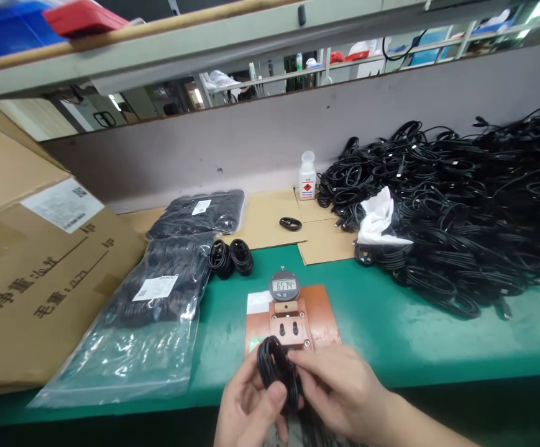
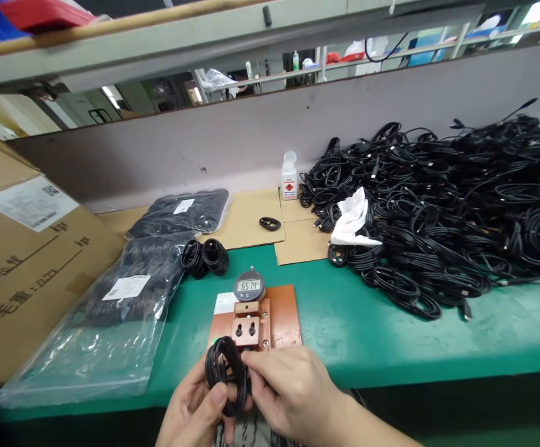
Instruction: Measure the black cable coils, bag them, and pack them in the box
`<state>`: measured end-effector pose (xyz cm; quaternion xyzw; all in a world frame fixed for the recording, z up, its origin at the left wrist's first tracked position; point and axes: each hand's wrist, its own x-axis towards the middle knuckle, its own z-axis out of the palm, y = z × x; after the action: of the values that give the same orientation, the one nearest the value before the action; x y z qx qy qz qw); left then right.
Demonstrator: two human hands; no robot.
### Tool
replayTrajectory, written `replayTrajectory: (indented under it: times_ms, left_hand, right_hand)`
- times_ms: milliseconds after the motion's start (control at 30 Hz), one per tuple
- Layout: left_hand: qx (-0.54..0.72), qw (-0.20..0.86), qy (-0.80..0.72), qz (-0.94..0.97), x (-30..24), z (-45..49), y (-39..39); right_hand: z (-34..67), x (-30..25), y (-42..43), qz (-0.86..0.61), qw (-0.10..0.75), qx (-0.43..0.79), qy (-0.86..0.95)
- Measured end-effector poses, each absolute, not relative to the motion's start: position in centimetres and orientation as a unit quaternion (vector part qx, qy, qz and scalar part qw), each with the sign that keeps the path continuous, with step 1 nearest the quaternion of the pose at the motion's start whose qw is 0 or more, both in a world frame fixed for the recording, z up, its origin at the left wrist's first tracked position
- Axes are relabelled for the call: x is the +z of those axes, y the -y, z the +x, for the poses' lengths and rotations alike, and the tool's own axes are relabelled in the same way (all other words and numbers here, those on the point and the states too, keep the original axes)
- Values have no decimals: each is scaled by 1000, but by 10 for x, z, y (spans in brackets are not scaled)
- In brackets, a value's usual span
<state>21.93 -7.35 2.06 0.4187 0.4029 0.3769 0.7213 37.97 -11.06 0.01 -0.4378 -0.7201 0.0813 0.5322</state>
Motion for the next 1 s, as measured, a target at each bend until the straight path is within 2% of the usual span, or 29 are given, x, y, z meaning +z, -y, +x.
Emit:
replayTrajectory:
  times_ms: [833, 1000]
  left_hand:
    - [395, 703, -418, 419, 19, 223, 74]
    - [407, 686, -446, 406, 16, 214, 72]
  right_hand:
    - [380, -4, 111, -441, 539, 64, 715]
    - [379, -4, 103, -486, 507, 35, 711]
